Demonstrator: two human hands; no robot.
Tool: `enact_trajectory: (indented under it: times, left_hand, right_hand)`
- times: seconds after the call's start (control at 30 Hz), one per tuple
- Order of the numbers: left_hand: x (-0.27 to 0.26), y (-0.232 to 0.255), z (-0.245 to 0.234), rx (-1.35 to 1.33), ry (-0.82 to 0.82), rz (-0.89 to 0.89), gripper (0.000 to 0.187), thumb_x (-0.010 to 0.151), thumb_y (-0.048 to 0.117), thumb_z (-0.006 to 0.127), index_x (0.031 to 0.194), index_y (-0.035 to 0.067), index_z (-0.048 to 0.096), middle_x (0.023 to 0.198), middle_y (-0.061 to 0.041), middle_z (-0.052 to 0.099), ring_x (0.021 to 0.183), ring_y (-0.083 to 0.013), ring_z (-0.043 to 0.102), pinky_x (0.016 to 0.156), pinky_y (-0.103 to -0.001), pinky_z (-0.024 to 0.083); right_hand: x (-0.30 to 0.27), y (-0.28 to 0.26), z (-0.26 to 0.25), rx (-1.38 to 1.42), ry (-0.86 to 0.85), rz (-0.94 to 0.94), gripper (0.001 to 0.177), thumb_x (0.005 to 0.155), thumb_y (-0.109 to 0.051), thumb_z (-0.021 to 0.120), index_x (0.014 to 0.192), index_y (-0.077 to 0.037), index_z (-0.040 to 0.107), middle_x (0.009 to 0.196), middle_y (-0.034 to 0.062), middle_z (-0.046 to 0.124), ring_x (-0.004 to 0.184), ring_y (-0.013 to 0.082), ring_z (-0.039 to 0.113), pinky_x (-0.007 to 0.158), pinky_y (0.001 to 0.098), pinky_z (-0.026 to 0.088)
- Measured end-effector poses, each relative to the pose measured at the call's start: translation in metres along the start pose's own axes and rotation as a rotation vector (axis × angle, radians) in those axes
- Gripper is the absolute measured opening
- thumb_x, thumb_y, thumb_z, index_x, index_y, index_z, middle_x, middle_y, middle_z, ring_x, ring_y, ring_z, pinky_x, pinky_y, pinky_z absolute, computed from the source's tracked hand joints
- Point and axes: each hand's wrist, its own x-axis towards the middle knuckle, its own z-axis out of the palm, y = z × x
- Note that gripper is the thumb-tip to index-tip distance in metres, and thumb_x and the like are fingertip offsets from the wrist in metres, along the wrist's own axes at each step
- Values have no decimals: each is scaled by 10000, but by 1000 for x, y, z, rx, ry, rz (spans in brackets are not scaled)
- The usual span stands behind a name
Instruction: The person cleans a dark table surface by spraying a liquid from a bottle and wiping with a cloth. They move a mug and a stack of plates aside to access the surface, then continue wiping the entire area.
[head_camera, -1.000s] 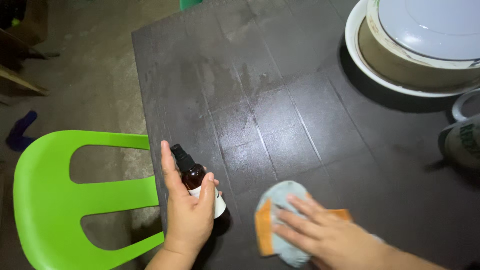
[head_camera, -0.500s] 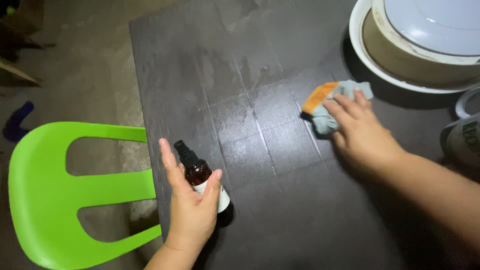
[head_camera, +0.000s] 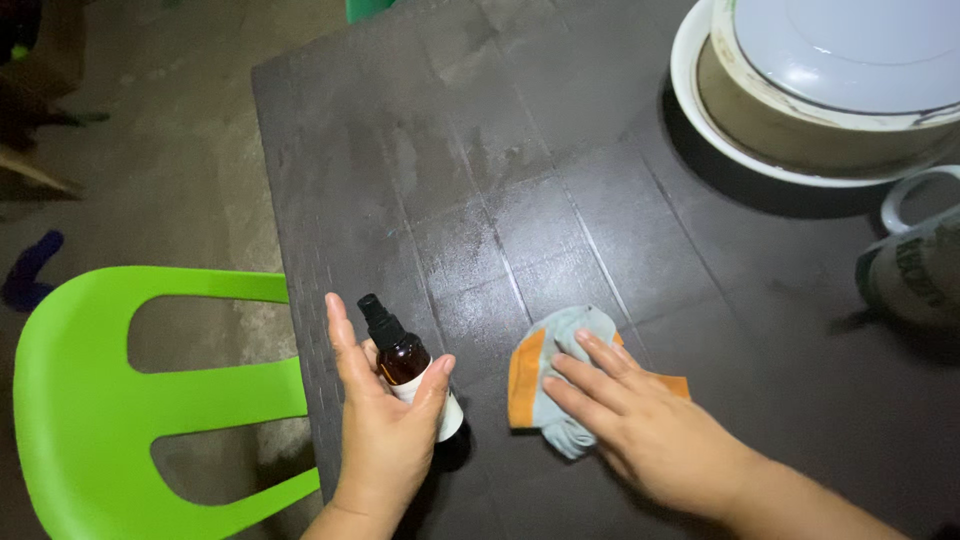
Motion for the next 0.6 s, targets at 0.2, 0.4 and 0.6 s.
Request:
enact_trajectory:
  times: [0.2,0.4,0.6]
  left_hand:
    - [-7,-2,-8,119,-13,30,1158,815,97,781,1629,118,-42,973,-70,657,803,-135,647,735,-286,556]
    - [-11,0,-14,127,42,32,1189,810,100,787,1637,132,-67,962,-91,635,785,-156,620,717,-303,551]
    - [-19,-4,-18,111,114,112,1154,851,69,767,1633,85,-82,997,-60,631,827,-144,626,777,-300,546]
  right_hand:
    - [-7,54,-24,-102,-85,221,914,669,-78,702,1531,-217,430,1641,79,353,1540,407,205,1133,508,316]
    - [8,95,-47,-110,-46,660,793,827,-115,671,1551,-277,390,1680,50,266,1555,338,156,1118,569,305]
    - [29,60,5,-234,273,440,759,763,-43,640,1489,-68,420,1558,255,364,1455,517,236,1177,583,249]
